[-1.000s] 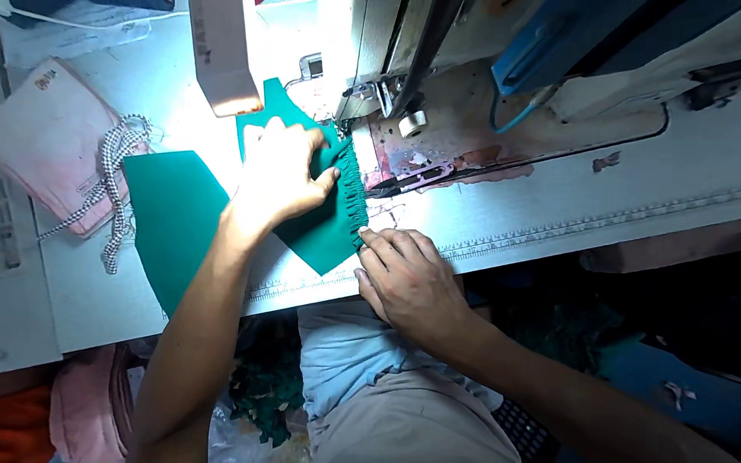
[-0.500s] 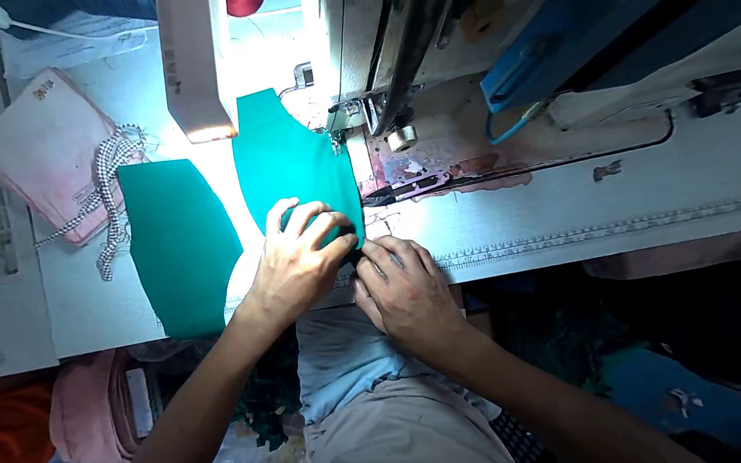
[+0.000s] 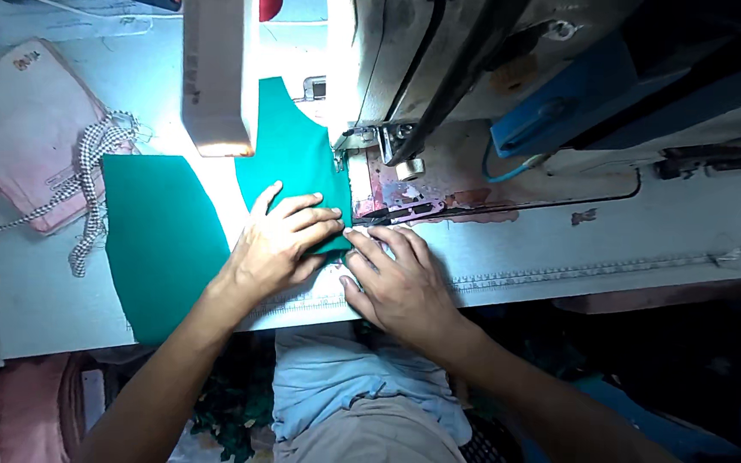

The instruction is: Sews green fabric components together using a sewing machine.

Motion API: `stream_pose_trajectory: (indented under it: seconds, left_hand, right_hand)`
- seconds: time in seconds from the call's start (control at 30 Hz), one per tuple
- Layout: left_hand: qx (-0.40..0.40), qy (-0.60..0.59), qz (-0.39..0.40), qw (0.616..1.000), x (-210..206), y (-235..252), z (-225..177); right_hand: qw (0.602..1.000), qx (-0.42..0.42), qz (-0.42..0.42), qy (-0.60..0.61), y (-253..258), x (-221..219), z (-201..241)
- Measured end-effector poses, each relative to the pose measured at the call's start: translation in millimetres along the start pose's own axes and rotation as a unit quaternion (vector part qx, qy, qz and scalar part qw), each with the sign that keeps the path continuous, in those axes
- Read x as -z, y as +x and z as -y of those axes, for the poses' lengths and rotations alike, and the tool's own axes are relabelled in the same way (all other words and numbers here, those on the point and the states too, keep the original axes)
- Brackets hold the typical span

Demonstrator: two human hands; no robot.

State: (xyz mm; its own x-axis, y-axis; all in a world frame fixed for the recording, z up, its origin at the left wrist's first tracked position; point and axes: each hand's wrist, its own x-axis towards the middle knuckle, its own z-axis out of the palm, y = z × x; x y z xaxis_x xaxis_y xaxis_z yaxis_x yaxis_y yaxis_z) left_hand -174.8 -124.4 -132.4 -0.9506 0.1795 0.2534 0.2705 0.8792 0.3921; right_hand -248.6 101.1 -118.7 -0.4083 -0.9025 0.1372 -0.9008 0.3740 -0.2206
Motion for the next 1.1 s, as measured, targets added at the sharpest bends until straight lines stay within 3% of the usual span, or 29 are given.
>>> stream_pose_trajectory:
  seconds: [0.2, 0.33, 0.53, 0.73, 0.87, 1.1]
  left_hand:
    - [0.0, 0.012, -0.019, 1.0, 0.7, 22.5, 26.0]
    - [0.0, 0.056, 0.012, 0.998, 8.5, 28.3, 21.9]
    - [-0.021, 0.042, -0.069, 0.996, 10.9, 28.3, 2.8]
    - [-0.037, 0.072, -0.021, 0.997, 13.3, 25.5, 1.6]
    - [-0.031, 0.02, -0.048, 0.998, 26.3, 36.7, -2.0]
    - [-0.044, 0.063, 0.019, 0.997, 12.9, 32.5, 6.1]
  right_hand:
    - [1.0, 0.008, 0.023, -0.016, 33.7, 6.7, -14.2]
    - [0.998, -0.065, 0.004, -0.011, 24.5, 3.9, -0.9]
    - [0.994, -0.102, -0.037, 0.014, 12.2, -6.5, 7.3]
    - [0.994, -0.091, -0.053, 0.003, 11.2, -8.6, 3.9]
    - [0.997, -0.07, -0.029, -0.026, 13.7, -3.3, 3.7]
    - [0.997, -0.058, -0.026, -0.053, 16.1, -3.1, 2.2]
